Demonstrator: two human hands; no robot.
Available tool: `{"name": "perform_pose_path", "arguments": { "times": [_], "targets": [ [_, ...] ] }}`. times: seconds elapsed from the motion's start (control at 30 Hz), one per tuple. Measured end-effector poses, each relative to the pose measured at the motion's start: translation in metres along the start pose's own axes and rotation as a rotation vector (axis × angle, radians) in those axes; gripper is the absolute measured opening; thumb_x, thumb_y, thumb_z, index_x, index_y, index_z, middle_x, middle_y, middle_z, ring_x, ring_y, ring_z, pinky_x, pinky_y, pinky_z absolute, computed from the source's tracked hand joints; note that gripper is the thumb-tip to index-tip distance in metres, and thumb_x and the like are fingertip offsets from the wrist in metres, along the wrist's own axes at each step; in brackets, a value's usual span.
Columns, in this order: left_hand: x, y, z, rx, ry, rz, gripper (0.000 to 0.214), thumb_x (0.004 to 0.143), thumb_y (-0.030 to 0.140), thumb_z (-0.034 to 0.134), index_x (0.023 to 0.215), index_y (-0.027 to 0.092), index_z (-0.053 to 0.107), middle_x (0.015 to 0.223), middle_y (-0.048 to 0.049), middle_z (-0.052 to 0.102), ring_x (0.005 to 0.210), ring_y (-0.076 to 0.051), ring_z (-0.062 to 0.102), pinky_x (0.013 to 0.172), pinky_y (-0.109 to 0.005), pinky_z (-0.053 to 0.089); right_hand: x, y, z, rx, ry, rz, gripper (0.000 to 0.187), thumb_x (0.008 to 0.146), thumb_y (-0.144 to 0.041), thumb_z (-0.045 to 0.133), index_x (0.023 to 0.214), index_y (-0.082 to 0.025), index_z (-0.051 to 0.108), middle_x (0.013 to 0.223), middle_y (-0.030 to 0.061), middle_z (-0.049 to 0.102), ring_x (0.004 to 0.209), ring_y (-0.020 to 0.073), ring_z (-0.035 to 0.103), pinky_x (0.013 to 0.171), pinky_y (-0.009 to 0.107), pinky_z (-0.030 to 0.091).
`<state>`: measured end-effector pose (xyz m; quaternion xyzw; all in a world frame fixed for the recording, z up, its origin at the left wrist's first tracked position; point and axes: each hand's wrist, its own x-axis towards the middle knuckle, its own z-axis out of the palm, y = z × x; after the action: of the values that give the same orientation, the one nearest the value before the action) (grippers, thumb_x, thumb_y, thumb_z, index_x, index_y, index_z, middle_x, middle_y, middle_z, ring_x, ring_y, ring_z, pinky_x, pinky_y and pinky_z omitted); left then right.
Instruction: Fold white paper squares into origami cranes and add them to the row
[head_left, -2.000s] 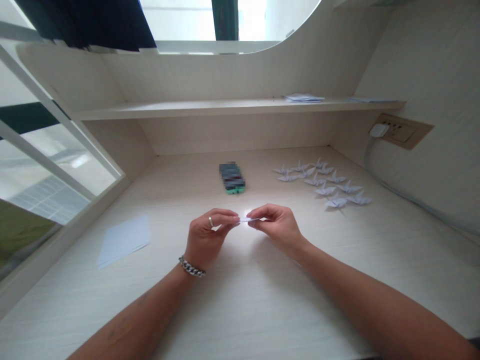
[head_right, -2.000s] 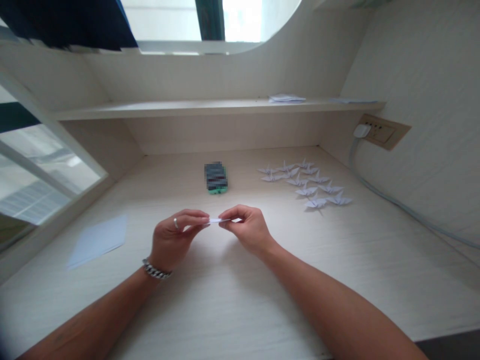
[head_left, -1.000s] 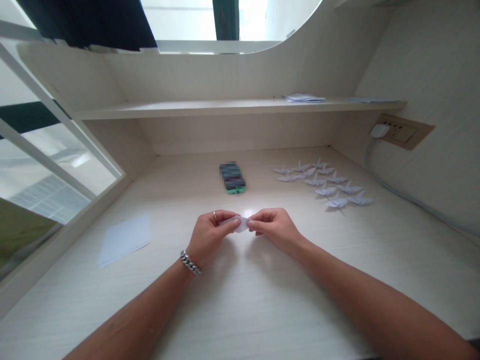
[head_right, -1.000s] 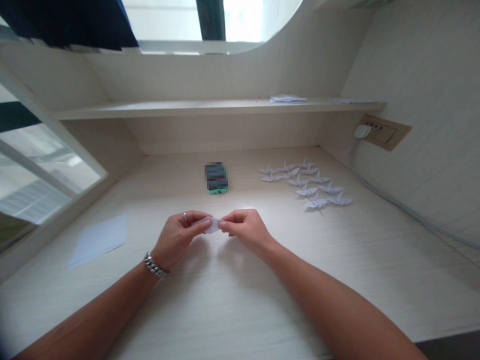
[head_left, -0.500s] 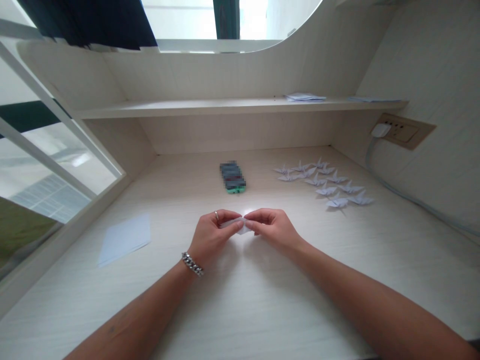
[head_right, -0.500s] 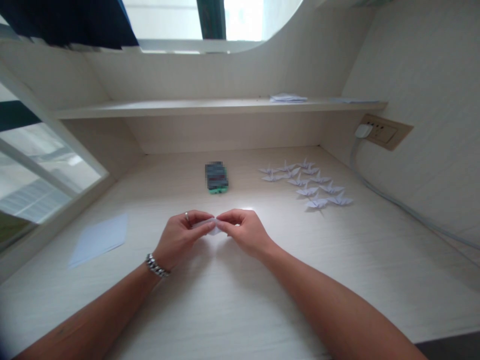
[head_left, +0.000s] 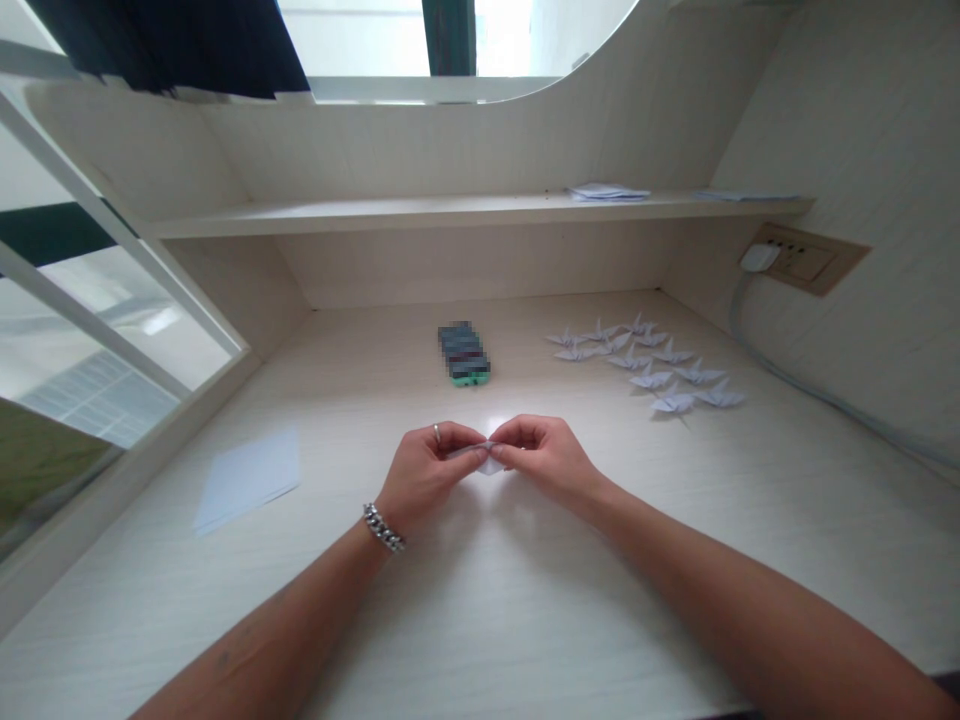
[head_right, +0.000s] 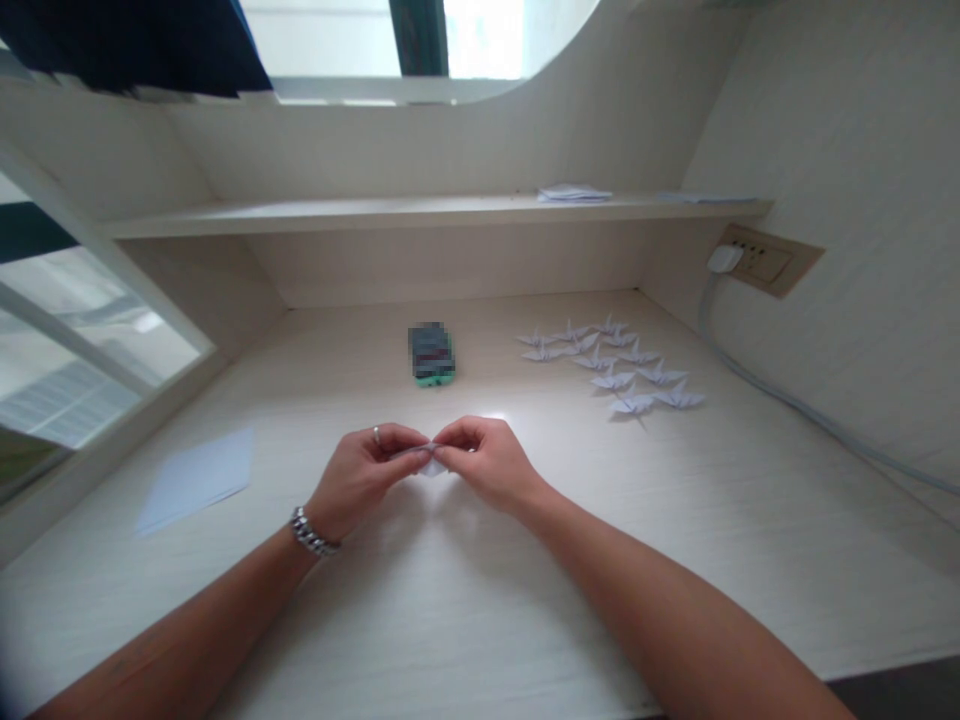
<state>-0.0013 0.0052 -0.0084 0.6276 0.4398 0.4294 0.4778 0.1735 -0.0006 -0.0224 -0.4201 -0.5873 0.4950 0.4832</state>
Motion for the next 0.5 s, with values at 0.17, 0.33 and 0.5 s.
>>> {"name": "perform_pose_path", "arguments": {
  "times": [0.17,0.33,0.5],
  "targets": [
    [0.0004,0.0000,0.0016,-0.130,0.023,-0.060,0.007,0.063,0.016,0.076,0.068,0.015,0.072,0.062,-0.0018,0.069,0.056,-0.012,0.060,0.055,-0.022,0.048,0.0000,-0.0038,0.0029,0.176,0.007,0.097,0.012,0.061,-0.022,0.075,0.071,-0.016,0.074,0.065,0.0013,0.068,0.059,0.0124,0.058,0.058,0.026,0.047],
    [0.0005,0.0020,0.0022,-0.156,0.015,-0.052,0.004,0.064,0.015,0.075,0.067,0.015,0.073,0.063,-0.0013,0.069,0.058,-0.011,0.059,0.056,-0.021,0.047,-0.0009,-0.0053,0.0020,0.258,0.027,0.117,0.014,0.056,-0.022,0.078,0.068,-0.017,0.075,0.063,0.0015,0.069,0.058,0.0128,0.058,0.058,0.028,0.048],
    [-0.0019,0.0056,0.0011,-0.007,0.025,0.043,0.002,0.066,0.017,0.074,0.068,0.016,0.074,0.065,-0.0025,0.071,0.059,-0.012,0.061,0.055,-0.021,0.047,-0.0022,-0.0056,-0.0010,0.265,-0.006,0.153,0.018,0.061,-0.030,0.078,0.071,-0.016,0.074,0.067,0.0032,0.069,0.063,0.0141,0.061,0.060,0.028,0.049]
  ]
}}
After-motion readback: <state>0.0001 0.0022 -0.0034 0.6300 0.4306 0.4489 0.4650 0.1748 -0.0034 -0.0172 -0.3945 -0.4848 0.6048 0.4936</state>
